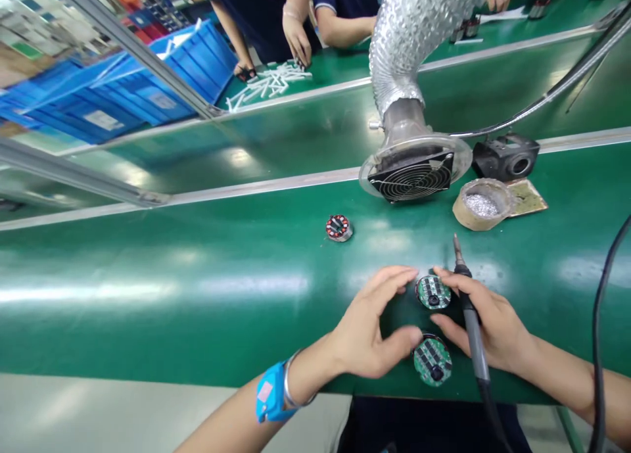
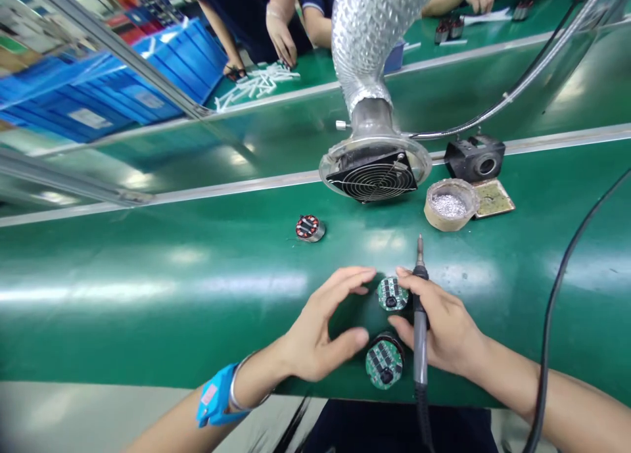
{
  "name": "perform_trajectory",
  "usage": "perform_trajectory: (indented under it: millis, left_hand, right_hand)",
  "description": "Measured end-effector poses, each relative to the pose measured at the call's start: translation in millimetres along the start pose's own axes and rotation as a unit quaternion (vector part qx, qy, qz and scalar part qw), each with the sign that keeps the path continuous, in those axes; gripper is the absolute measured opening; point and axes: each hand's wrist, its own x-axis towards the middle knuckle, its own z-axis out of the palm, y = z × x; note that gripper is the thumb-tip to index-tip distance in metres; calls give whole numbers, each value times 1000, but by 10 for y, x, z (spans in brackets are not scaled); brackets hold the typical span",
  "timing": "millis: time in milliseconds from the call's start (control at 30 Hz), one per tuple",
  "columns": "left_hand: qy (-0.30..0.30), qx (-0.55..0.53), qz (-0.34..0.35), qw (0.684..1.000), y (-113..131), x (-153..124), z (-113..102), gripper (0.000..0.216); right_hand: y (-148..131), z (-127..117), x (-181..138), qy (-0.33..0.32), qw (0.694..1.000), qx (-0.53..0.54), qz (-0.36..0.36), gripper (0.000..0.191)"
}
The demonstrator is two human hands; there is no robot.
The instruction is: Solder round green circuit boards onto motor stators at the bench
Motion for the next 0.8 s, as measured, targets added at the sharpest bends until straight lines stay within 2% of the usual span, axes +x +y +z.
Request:
perform_trajectory:
  millis: [67, 133, 167, 233, 367, 467, 533, 567, 600, 667, 733, 800]
  left_hand:
    - [-68, 54, 45, 995, 70, 59, -2, 105]
    - [-130, 127, 65, 981, 108, 98, 63, 122]
    - [-151, 161, 67, 973, 110, 115, 101, 120]
    - [-175, 214, 57, 959, 78, 158, 148, 101]
    - [-204, 250, 42, 946, -48, 294, 80, 67]
    - [-158, 145, 41, 976, -127, 358, 2, 66]
    - [-89, -43, 6, 995, -157, 332, -13, 69]
    - [-58, -169, -25, 984, -164, 301, -10, 72]
    - [-33, -298, -62, 952, -164, 263, -5, 74]
    - [10, -508, -128, 851, -147, 191, 4, 76]
    - [46, -618, -170, 766, -115, 154, 3, 76]
    - [72, -659, -186, 725, -88, 156, -5, 74]
  right_hand:
    - [4, -73, 12, 26, 1000, 11, 9, 46]
    - [24, -135, 26, 73, 997, 3, 15, 40]
    - [38, -156, 35, 94, 995, -3, 19, 38]
    - [63, -179, 54, 122, 992, -11, 25, 35]
    - [82, -180, 85, 148, 988, -10, 38, 33]
    - [81, -188, 97, 166, 985, -16, 38, 33]
    - [84, -202, 95, 177, 983, -23, 36, 32]
    - [88, -209, 91, 182, 982, -27, 36, 32]
    - [93, -215, 84, 189, 981, -30, 36, 32]
    - [106, -219, 65, 200, 978, -36, 39, 32]
    - [122, -212, 44, 209, 976, -43, 42, 31]
    - [136, -201, 29, 216, 974, -53, 40, 31]
